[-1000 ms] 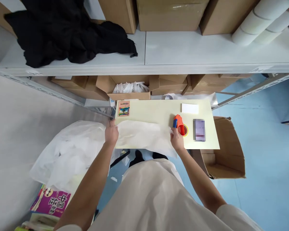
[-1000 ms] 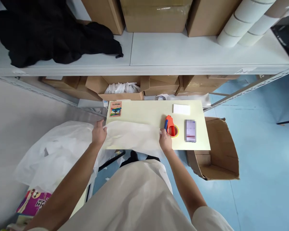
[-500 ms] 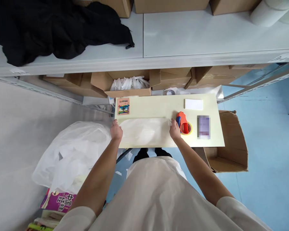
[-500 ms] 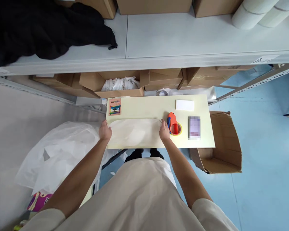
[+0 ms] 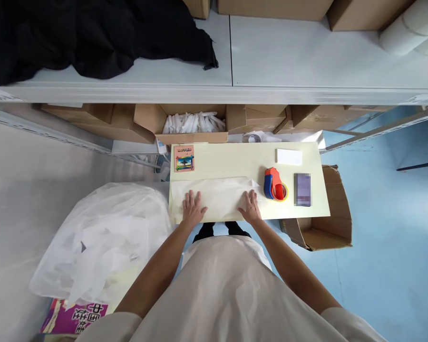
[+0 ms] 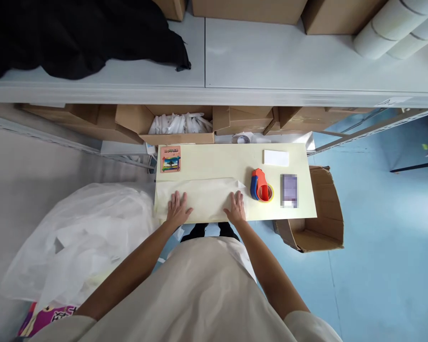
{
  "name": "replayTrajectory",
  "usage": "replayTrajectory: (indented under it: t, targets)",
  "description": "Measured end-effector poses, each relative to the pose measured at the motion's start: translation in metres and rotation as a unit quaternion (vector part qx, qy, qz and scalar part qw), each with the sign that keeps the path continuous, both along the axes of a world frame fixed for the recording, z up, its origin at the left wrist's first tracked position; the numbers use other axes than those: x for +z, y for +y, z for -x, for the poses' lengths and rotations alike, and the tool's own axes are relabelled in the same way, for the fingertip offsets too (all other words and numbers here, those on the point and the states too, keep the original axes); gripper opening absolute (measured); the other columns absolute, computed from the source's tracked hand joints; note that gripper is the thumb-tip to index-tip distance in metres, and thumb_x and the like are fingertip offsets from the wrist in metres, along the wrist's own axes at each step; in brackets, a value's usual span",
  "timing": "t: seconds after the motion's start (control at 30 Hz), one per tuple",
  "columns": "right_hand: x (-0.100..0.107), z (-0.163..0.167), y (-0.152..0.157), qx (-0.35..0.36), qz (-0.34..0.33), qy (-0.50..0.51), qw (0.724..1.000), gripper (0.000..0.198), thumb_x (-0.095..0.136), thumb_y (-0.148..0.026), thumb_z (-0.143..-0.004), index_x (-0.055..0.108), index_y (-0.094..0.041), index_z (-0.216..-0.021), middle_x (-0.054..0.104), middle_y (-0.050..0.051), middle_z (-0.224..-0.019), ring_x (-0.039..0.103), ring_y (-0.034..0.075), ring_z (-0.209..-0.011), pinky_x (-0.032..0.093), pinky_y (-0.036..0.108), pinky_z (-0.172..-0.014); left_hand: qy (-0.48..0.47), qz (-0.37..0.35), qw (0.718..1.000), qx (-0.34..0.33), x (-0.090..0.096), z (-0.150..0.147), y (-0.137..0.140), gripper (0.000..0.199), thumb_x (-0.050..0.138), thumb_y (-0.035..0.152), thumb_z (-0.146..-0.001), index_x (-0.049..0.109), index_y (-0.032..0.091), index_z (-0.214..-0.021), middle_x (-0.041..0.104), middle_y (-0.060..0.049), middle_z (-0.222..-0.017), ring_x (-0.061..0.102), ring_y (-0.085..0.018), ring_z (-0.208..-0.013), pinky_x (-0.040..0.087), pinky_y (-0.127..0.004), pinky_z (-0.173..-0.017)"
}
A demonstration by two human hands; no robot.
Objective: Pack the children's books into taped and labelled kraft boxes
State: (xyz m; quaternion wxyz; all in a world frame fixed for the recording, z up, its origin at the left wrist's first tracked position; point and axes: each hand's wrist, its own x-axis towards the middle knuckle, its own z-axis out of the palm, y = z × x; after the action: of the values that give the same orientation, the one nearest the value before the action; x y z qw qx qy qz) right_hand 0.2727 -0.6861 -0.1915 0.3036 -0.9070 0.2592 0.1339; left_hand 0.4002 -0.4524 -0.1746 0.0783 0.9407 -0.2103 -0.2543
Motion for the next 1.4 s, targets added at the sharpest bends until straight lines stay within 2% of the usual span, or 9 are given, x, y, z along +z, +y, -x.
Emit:
replayTrajectory:
  t: [0.23, 0.4, 0.6, 0.77, 0.93, 1.03, 1.1, 1.23, 1.4]
  targets:
    - [0.005, -0.004, -0.012, -0.022, 0.04, 0.042, 0.998, 0.082, 0.063, -0.033, -0.077, 0.022, -0.016, -0.146, 0.003, 0.022, -0.155, 0.006, 0.04, -0.142, 0.027, 0.057, -0.106, 0.019, -0.034, 0.997, 0.061, -0.009, -0.013, 0.015, 0.099, 0.055, 0.063, -0.074, 0.011, 0.015, -0.149, -0.005, -0.023, -0.154, -0.003, -0.043, -0.141, 0.013, -0.066, -0.105]
    - [0.003, -0.003, -0.017, -0.017, 0.04, 0.041, 0.998, 0.077, 0.059, -0.029, -0.078, 0.023, -0.019, -0.146, 0.005, 0.017, -0.156, 0.008, 0.036, -0.143, 0.027, 0.054, -0.107, 0.037, -0.036, 0.997, 0.06, -0.009, -0.015, 0.016, 0.101, 0.057, 0.063, -0.073, 0.008, 0.018, -0.149, -0.009, -0.022, -0.155, -0.005, -0.043, -0.141, 0.011, -0.065, -0.105]
    - [0.005, -0.006, -0.018, -0.035, 0.035, 0.038, 0.998, 0.069, 0.055, -0.027, -0.079, 0.03, -0.014, -0.143, 0.012, 0.018, -0.155, 0.01, 0.035, -0.143, 0.026, 0.05, -0.11, 0.035, -0.02, 0.997, 0.065, 0.0, -0.017, 0.013, 0.099, 0.06, 0.054, -0.074, 0.008, 0.014, -0.149, -0.009, -0.021, -0.155, -0.008, -0.041, -0.141, 0.01, -0.062, -0.108]
    - [0.025, -0.022, -0.009, -0.046, 0.016, -0.069, 0.996, 0.054, 0.05, -0.025, -0.081, 0.043, -0.015, -0.133, 0.032, 0.019, -0.147, 0.034, 0.032, -0.135, 0.038, 0.05, -0.103, 0.051, 0.031, 0.995, 0.086, 0.021, -0.019, 0.011, 0.088, 0.062, 0.048, -0.076, 0.022, 0.013, -0.146, -0.001, -0.021, -0.155, -0.005, -0.04, -0.141, 0.012, -0.062, -0.108]
    - [0.043, -0.094, 0.021, -0.015, -0.145, -0.12, 0.982, 0.044, 0.055, -0.024, -0.08, 0.053, -0.016, -0.123, 0.062, 0.015, -0.116, 0.062, 0.025, -0.103, 0.049, 0.042, -0.093, 0.021, 0.174, 0.974, 0.144, 0.036, -0.062, 0.007, 0.069, 0.06, 0.041, -0.078, 0.039, 0.012, -0.136, 0.025, -0.02, -0.151, 0.02, -0.031, -0.141, 0.024, -0.048, -0.111]
    - [0.039, -0.154, 0.048, -0.049, -0.273, -0.072, 0.958, 0.047, 0.062, -0.026, -0.076, 0.055, -0.017, -0.121, 0.063, 0.014, -0.117, 0.063, 0.023, -0.103, 0.049, 0.039, -0.092, -0.008, 0.225, 0.95, 0.218, 0.032, -0.107, 0.006, 0.055, 0.061, 0.032, -0.075, 0.048, 0.013, -0.126, 0.045, -0.018, -0.138, 0.038, -0.028, -0.132, 0.03, -0.041, -0.109]
    - [0.031, -0.189, 0.065, -0.062, -0.341, -0.052, 0.937, 0.054, 0.069, -0.029, -0.07, 0.055, -0.02, -0.122, 0.058, 0.012, -0.126, 0.057, 0.024, -0.114, 0.047, 0.039, -0.095, 0.009, 0.231, 0.934, 0.274, 0.026, -0.136, 0.006, 0.044, 0.061, 0.025, -0.073, 0.054, 0.014, -0.115, 0.056, -0.015, -0.125, 0.048, -0.028, -0.123, 0.035, -0.04, -0.105]
    - [0.018, -0.232, 0.089, -0.139, -0.415, -0.042, 0.898, 0.065, 0.075, -0.032, -0.062, 0.055, -0.021, -0.122, 0.054, 0.011, -0.131, 0.046, 0.029, -0.126, 0.043, 0.042, -0.098, 0.05, 0.235, 0.912, 0.333, 0.009, -0.171, 0.007, 0.026, 0.056, 0.016, -0.07, 0.057, 0.016, -0.096, 0.064, -0.01, -0.099, 0.06, -0.026, -0.1, 0.046, -0.037, -0.088]
    - [0.006, -0.249, 0.105, -0.174, -0.465, -0.09, 0.863, 0.032, 0.069, -0.02, -0.061, 0.058, -0.02, -0.091, 0.066, 0.004, -0.102, 0.058, 0.025, -0.106, 0.048, 0.041, -0.091, 0.063, 0.253, 0.901, 0.347, -0.013, -0.179, 0.004, 0.018, 0.054, 0.014, -0.068, 0.056, 0.018, -0.085, 0.064, -0.005, -0.087, 0.061, -0.019, -0.085, 0.046, -0.031, -0.078]
